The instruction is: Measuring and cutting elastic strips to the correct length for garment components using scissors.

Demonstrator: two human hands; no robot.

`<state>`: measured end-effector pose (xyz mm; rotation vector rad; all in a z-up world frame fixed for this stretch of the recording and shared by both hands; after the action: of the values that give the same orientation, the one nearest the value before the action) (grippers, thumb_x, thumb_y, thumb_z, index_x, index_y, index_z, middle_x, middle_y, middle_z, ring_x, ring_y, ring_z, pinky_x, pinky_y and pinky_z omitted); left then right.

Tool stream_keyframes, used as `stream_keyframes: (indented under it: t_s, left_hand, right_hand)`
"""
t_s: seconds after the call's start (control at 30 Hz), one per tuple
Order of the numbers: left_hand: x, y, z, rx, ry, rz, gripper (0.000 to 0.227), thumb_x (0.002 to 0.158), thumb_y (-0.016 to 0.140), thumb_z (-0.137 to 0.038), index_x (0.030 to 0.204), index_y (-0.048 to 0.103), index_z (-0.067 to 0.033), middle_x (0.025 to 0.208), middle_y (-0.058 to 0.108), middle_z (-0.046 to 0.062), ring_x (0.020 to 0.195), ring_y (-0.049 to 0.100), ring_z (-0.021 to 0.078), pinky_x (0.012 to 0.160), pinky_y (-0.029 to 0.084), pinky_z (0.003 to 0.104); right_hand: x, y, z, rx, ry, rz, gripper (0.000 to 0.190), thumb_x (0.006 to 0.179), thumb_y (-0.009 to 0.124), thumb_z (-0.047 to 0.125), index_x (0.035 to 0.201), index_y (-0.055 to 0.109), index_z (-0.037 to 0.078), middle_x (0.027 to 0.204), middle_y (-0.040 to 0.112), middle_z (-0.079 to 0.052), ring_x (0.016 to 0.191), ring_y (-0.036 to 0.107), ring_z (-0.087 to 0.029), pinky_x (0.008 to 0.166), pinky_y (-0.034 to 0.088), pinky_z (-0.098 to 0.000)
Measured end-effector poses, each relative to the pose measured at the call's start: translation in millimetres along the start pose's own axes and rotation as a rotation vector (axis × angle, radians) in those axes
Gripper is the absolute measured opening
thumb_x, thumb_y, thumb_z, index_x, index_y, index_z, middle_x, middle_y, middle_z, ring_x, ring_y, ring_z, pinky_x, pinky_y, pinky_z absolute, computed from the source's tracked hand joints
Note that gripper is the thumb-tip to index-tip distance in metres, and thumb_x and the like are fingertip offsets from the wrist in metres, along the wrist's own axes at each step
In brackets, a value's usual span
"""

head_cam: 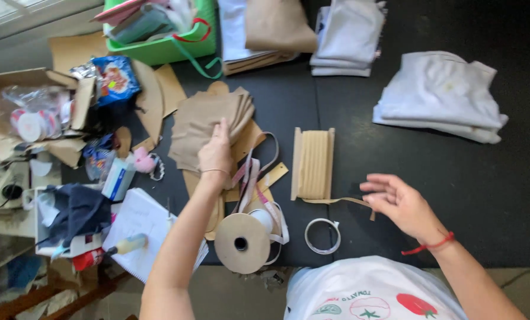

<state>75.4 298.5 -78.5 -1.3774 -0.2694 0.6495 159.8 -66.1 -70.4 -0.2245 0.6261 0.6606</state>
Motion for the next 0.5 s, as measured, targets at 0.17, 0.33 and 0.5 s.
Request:
stream_keyframes:
  t_s: [0.17, 0.33, 0.5]
  left_hand:
    - [35.7, -40.9, 84.9, -0.367, -0.248, 0.033, 0.041, 0.06, 0.051, -0.016, 0.097, 0.061, -0.0334, 0.083, 0.062, -0.002, 0.077, 0.059, 0.0212, 0.063, 0.048, 0.035]
    - [33.6, -118.7, 156.8, -0.686, -0.24, -0.2, 0.031, 0.061, 0.055, -0.008, 0.091, 0.064, -0.0127, 0.071, 0.059, 0.002, 0.064, 0.053, 0.0117, 0.06, 0.048, 0.026]
    - [-17.5, -204.3, 137.1, -1.233, -0.243, -0.199, 0.022, 0.063, 0.056, -0.007, 0.083, 0.053, -0.0157, 0.075, 0.051, -0.009, 0.067, 0.043, 0.0018, 0.058, 0.039, 0.014]
  right_hand:
    - [58.2, -82.3, -24.2, 0.781, 0.112, -0.287, 0.062, 0.076, 0.058, 0.018, 0.128, 0.029, 0.003, 0.125, 0.046, -0.013, 0.108, 0.053, -0.022, 0.08, 0.049, -0.0324]
    - [105.3, -127.8, -27.1, 1.339, 0.139, -0.496, 0.076, 0.071, 0.07, 0.028, 0.13, 0.03, 0.004, 0.137, 0.034, -0.008, 0.125, 0.038, -0.021, 0.095, 0.043, -0.0351]
    - [114.8, -125.9, -4.6, 1.068, 0.463, -0.683, 0.049, 0.055, 0.075, 0.038, 0.092, 0.051, 0.018, 0.095, 0.052, 0.006, 0.094, 0.056, -0.007, 0.089, 0.043, -0.033]
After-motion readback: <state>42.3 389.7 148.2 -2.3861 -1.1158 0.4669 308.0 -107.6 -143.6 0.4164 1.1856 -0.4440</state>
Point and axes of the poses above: each hand's wrist, its own x-axis towards the middle knuckle, its own y-axis out of the palm, z = x × y, the point moved 6 cm from there along x, towards the middle knuckle
